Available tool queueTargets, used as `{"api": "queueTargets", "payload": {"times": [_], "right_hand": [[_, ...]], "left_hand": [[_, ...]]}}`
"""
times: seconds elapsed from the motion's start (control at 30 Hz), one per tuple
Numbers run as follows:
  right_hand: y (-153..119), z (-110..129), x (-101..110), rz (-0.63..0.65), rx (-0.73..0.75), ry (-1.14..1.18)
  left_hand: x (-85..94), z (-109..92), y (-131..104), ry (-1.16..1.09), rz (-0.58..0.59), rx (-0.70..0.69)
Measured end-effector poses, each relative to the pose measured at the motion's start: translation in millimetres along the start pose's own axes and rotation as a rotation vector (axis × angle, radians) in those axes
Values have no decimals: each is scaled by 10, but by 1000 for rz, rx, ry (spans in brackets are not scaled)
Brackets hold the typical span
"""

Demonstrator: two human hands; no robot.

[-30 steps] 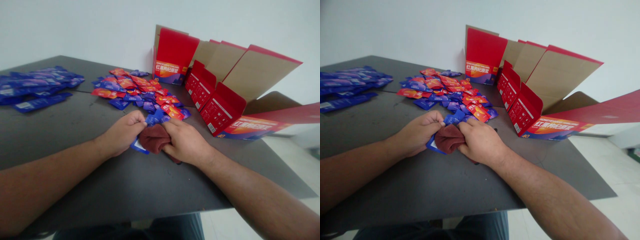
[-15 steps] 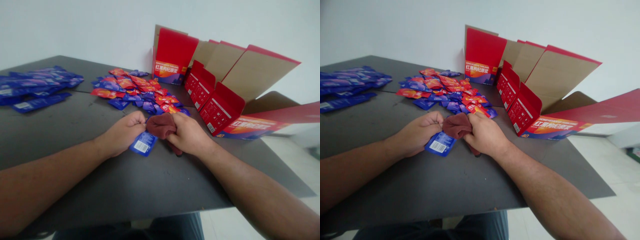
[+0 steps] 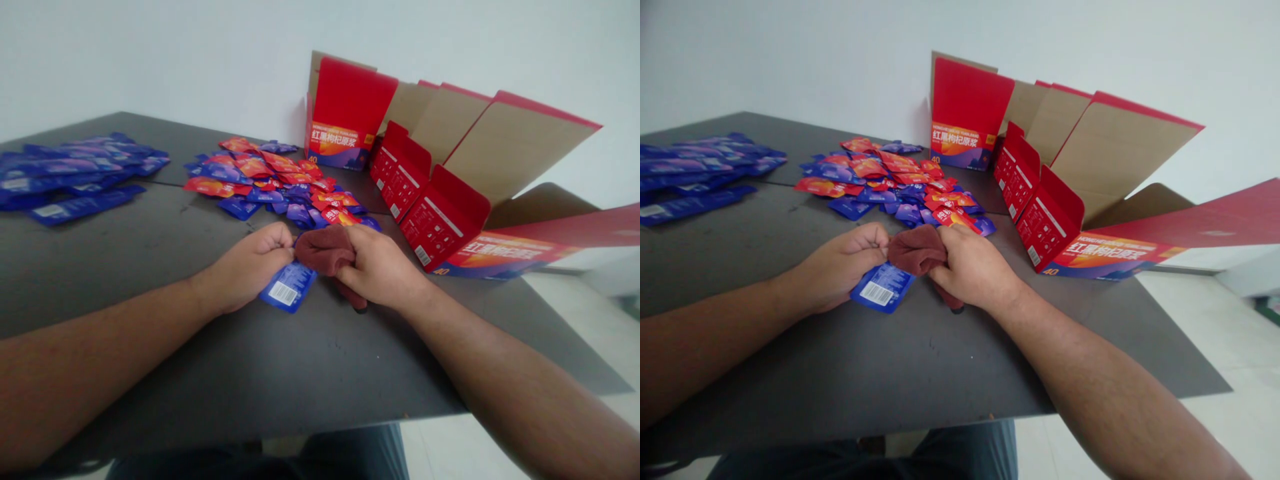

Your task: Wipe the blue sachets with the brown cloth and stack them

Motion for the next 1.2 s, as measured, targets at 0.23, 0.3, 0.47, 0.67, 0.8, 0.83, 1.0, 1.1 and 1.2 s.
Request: {"api": "queueTargets", "payload": {"times": [0.23, 0.3, 0.47, 0.67, 0.8, 0.83, 1.0, 1.1, 1.2], "right_hand": [[-9, 16, -8, 13, -11, 18], [-19, 44, -8, 39, 33, 33], [-15, 41, 4, 1, -55, -9], [-108, 145, -62, 66, 142, -62], [-114, 130, -66, 45, 131, -86], [-111, 124, -64, 30, 115, -87], [-149, 219, -79, 93, 186, -98], [-183, 281, -73, 152, 254, -100], [-173, 253, -47, 105, 176, -129]], "left_hand": [[-5, -19, -11, -3, 6, 10], [-10, -30, -14, -4, -9, 8], [-17, -30, -10, -41, 3, 42], [1, 5, 6, -38, -19, 14], [3, 30, 16, -22, -28, 13], [2, 31, 17, -24, -30, 19], [8, -9, 7, 12, -20, -31], [11, -28, 1, 34, -5, -68], [7, -18, 5, 38, -15, -58]]}}
Point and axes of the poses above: each hand's wrist, its own y-axis towards the middle knuckle, its own x-axis out of the back of the hand, z = x × y, the point moved 1 cm from there along y, towards the middle knuckle, and after that the axes turned 8 degrees about -z, right-handed, at the moved point
